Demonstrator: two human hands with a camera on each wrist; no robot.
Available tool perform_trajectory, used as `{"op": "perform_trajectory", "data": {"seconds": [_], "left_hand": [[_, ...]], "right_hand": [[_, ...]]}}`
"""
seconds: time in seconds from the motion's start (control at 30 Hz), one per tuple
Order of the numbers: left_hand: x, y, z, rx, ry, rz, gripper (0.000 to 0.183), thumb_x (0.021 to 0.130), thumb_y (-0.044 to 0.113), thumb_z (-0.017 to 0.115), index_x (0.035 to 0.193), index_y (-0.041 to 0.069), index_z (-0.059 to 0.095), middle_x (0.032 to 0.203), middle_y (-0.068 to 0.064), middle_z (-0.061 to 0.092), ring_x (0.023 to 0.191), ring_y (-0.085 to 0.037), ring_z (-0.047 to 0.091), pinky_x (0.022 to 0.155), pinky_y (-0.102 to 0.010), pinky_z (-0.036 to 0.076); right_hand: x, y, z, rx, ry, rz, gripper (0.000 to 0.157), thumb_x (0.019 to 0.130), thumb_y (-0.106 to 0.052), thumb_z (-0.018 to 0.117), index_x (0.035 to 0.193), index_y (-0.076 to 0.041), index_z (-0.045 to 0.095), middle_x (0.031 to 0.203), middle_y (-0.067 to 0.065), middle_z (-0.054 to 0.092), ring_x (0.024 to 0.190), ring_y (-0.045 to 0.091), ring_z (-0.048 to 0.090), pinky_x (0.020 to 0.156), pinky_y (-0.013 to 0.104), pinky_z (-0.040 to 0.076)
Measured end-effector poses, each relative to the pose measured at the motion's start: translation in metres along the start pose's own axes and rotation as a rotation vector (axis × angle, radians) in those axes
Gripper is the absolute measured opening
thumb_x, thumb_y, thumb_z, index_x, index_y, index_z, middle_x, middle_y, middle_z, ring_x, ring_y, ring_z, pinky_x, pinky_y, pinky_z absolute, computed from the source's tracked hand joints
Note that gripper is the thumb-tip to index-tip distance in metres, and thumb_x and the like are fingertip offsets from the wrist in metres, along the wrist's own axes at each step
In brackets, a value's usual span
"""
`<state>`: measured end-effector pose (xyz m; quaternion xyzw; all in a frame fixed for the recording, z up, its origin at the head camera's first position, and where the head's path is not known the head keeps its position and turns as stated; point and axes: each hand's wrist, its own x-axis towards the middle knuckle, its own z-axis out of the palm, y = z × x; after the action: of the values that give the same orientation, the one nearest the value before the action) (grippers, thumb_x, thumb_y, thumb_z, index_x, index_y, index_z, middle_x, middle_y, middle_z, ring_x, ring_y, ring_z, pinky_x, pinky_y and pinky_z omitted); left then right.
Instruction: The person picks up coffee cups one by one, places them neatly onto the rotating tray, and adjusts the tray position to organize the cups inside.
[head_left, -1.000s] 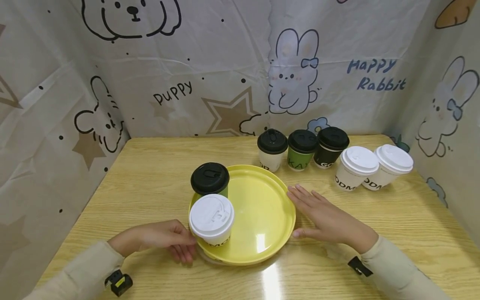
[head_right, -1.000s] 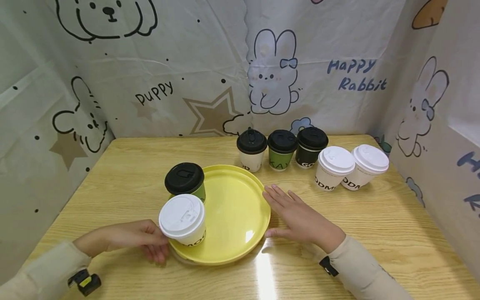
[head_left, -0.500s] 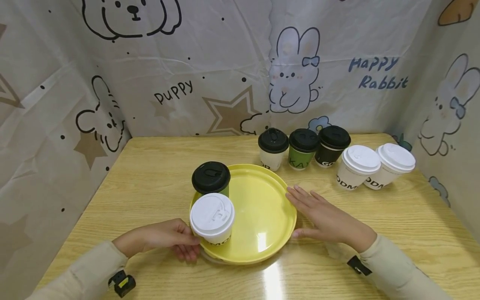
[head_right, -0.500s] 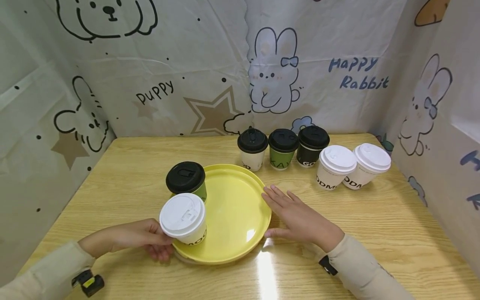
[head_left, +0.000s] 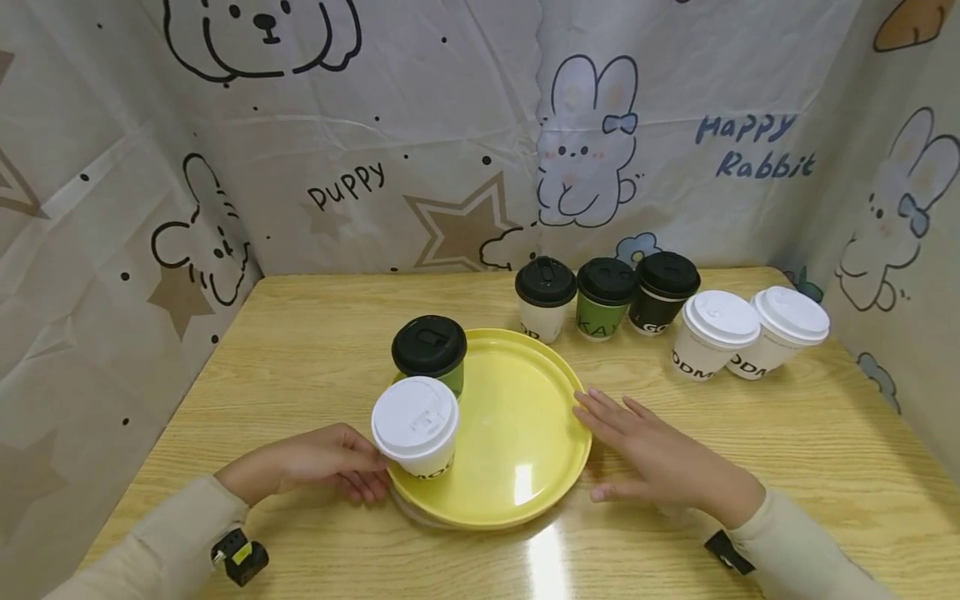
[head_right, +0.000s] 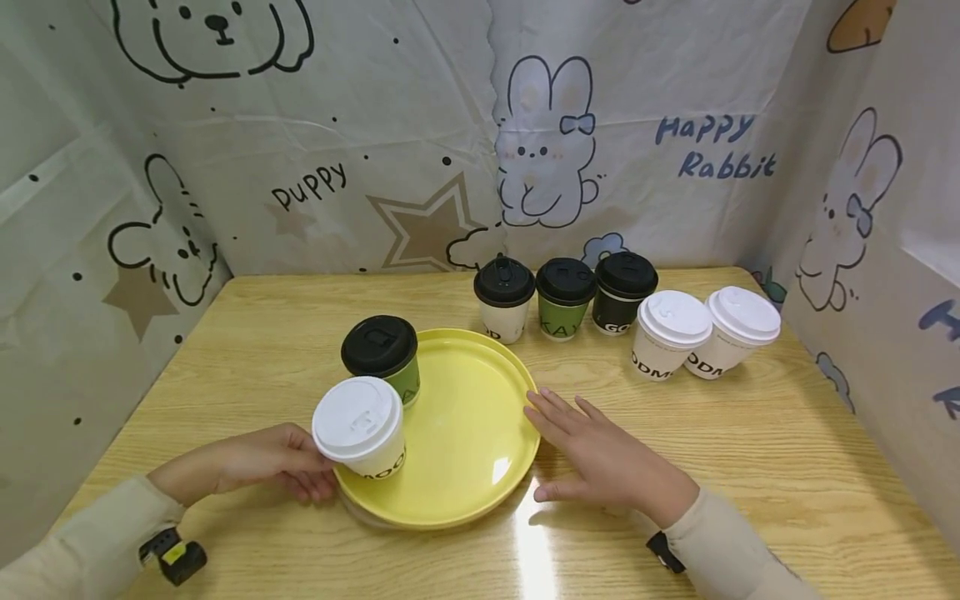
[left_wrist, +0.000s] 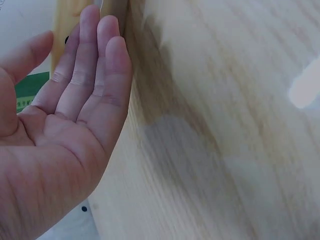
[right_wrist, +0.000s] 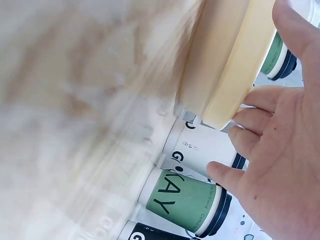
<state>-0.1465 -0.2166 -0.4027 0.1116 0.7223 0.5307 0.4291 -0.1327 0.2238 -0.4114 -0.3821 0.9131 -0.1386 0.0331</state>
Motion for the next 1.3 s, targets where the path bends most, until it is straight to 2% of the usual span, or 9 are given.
{"op": "perform_trajectory", "data": {"seconds": [0.23,0.37,0.47,0.6,0.8,0.97,1.1,1.3], "left_hand": [[0.0,0.001,-0.013,0.053,0.098,0.003,0.032,0.096,0.021,0.056,0.103,-0.009,0.066,0.092,-0.014,0.071,0.081,-0.018,0.068,0.073,-0.033,0.057],[0.002,0.002,-0.018,0.063,0.139,0.019,0.035,0.098,0.021,0.053,0.104,-0.011,0.064,0.092,-0.014,0.071,0.079,-0.017,0.068,0.072,-0.031,0.057],[0.004,0.003,-0.02,0.07,0.163,0.022,0.038,0.099,0.023,0.05,0.104,-0.012,0.064,0.091,-0.014,0.071,0.078,-0.016,0.067,0.071,-0.03,0.057],[0.008,0.003,-0.021,0.091,0.196,0.015,0.043,0.102,0.027,0.046,0.103,-0.012,0.064,0.089,-0.011,0.07,0.078,-0.016,0.066,0.07,-0.031,0.056],[0.013,0.005,-0.021,0.117,0.233,-0.001,0.043,0.102,0.027,0.045,0.102,-0.011,0.064,0.087,-0.011,0.07,0.076,-0.016,0.066,0.069,-0.031,0.056],[0.009,0.005,-0.02,0.144,0.233,-0.007,0.044,0.101,0.03,0.046,0.101,-0.011,0.065,0.086,-0.01,0.071,0.075,-0.015,0.066,0.069,-0.031,0.056],[0.0,0.006,-0.019,0.168,0.215,-0.022,0.042,0.1,0.03,0.049,0.098,-0.008,0.067,0.085,-0.01,0.072,0.076,-0.016,0.068,0.07,-0.033,0.057],[-0.006,0.009,-0.011,0.157,0.094,-0.028,0.038,0.097,0.028,0.054,0.099,-0.008,0.068,0.089,-0.014,0.072,0.081,-0.021,0.069,0.073,-0.036,0.057]], "right_hand": [[-0.014,-0.014,0.011,-0.066,0.057,-0.043,0.098,0.078,-0.064,0.063,0.151,-0.008,0.027,0.157,0.013,0.022,0.145,0.027,0.021,0.112,0.054,0.023],[-0.019,-0.024,0.015,-0.112,0.085,-0.086,0.097,0.08,-0.065,0.06,0.15,-0.008,0.028,0.156,0.012,0.025,0.143,0.028,0.024,0.118,0.039,0.007],[-0.021,-0.031,0.015,-0.14,0.099,-0.124,0.093,0.082,-0.064,0.058,0.149,-0.006,0.031,0.155,0.012,0.028,0.142,0.029,0.028,0.116,0.028,-0.008],[-0.023,-0.038,0.014,-0.176,0.107,-0.169,0.09,0.083,-0.064,0.057,0.147,-0.004,0.036,0.154,0.013,0.031,0.14,0.03,0.031,0.115,0.027,-0.011],[-0.025,-0.042,0.014,-0.188,0.106,-0.18,0.09,0.084,-0.064,0.056,0.147,-0.003,0.035,0.154,0.013,0.031,0.14,0.03,0.032,0.116,0.027,-0.01],[-0.024,-0.042,0.014,-0.176,0.111,-0.172,0.09,0.085,-0.063,0.056,0.148,-0.004,0.032,0.155,0.013,0.029,0.141,0.03,0.03,0.116,0.028,-0.01],[-0.02,-0.041,0.012,-0.151,0.101,-0.127,0.094,0.083,-0.062,0.058,0.151,-0.007,0.026,0.157,0.012,0.025,0.143,0.028,0.026,0.116,0.029,-0.009],[-0.011,-0.029,0.0,-0.082,0.069,-0.051,0.093,0.083,-0.057,0.063,0.151,-0.007,0.025,0.157,0.012,0.022,0.145,0.026,0.02,0.115,0.05,0.016]]}}
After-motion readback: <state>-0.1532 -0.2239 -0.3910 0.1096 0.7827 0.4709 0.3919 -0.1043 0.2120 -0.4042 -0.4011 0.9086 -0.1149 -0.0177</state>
